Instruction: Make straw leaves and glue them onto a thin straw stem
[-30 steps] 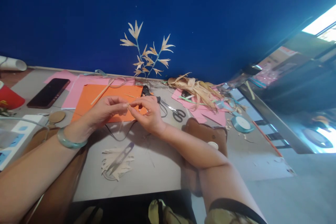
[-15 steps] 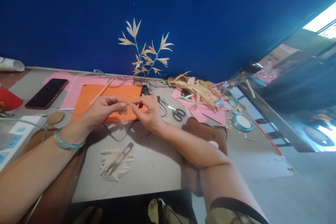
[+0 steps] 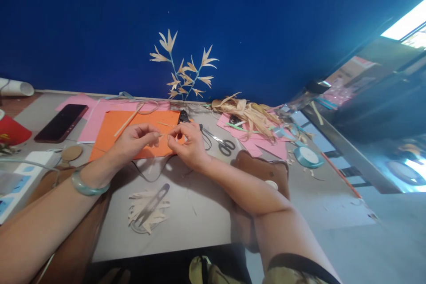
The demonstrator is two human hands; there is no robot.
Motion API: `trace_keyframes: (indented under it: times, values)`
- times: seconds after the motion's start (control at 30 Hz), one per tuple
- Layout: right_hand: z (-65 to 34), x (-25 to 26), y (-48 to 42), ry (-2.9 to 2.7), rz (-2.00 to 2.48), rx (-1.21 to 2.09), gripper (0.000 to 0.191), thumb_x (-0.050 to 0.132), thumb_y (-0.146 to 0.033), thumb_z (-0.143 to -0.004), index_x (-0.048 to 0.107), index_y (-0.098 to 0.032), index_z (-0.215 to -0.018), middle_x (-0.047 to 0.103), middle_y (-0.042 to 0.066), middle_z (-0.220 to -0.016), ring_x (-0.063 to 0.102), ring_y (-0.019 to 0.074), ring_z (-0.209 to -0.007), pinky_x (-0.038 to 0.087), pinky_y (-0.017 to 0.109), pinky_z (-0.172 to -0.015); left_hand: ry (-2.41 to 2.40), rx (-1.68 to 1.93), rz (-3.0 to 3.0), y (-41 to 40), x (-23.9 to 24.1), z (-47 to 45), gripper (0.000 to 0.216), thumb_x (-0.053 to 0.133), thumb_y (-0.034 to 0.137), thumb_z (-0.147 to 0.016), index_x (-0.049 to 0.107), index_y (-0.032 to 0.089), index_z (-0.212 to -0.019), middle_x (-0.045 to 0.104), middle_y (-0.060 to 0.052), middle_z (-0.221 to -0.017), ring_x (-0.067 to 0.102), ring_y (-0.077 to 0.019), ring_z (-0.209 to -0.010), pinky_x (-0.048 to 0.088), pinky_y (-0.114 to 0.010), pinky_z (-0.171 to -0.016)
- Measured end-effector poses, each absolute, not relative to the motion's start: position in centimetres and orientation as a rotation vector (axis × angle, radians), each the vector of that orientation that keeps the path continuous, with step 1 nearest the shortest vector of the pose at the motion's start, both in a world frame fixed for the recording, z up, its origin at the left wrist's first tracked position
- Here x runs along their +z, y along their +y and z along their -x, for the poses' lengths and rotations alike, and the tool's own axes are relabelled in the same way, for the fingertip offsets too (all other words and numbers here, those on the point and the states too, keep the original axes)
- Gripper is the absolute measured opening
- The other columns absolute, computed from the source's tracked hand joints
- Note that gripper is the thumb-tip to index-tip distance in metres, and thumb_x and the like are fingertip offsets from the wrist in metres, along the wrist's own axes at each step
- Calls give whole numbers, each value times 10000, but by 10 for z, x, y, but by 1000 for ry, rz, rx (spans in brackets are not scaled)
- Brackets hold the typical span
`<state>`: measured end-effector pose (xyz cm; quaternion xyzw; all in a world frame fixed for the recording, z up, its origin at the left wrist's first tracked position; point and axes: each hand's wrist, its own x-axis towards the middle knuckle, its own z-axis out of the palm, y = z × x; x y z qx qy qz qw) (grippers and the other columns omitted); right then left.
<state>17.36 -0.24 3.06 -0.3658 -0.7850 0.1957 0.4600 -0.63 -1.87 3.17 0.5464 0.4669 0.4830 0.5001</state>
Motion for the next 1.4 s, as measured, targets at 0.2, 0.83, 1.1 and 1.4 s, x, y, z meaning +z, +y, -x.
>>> trace_keyframes:
  times: [0.2, 0.83, 1.1, 1.4]
  values:
    - [-175, 34, -2, -1942, 928, 491, 108, 595, -166, -764, 572, -203, -665, 612, -8, -677, 542, 145, -697, 413, 345, -772, 1168, 1155, -1334, -19, 35, 7, 128, 660, 278, -698, 621, 157, -679, 614, 16, -577, 551, -107, -559, 437, -243, -596]
    - [-173, 28, 3, -2025, 873, 443, 109, 625, -172, -765, 595, -209, -667, 624, -22, -656, 561, 146, -689, 387, 355, -792, 1200, 1058, -1427, -16, 32, 12, 259, 735, 395, -671, 698, 141, -703, 671, -33, -680, 562, -130, -632, 430, -253, -622]
    - [-176, 30, 8, -2115, 776, 508, 114, 606, -166, -778, 572, -207, -678, 637, -31, -674, 572, 133, -675, 378, 349, -807, 1213, 1047, -1438, -16, 32, 13, 219, 694, 363, -698, 669, 152, -648, 647, -29, -631, 569, -140, -623, 442, -261, -626]
    - [-177, 28, 13, -2173, 765, 488, 105, 616, -160, -783, 587, -202, -692, 649, -32, -677, 573, 127, -664, 364, 348, -822, 1171, 965, -1367, -15, 31, 14, 235, 717, 378, -661, 658, 151, -665, 633, -24, -630, 560, -140, -619, 444, -260, -607]
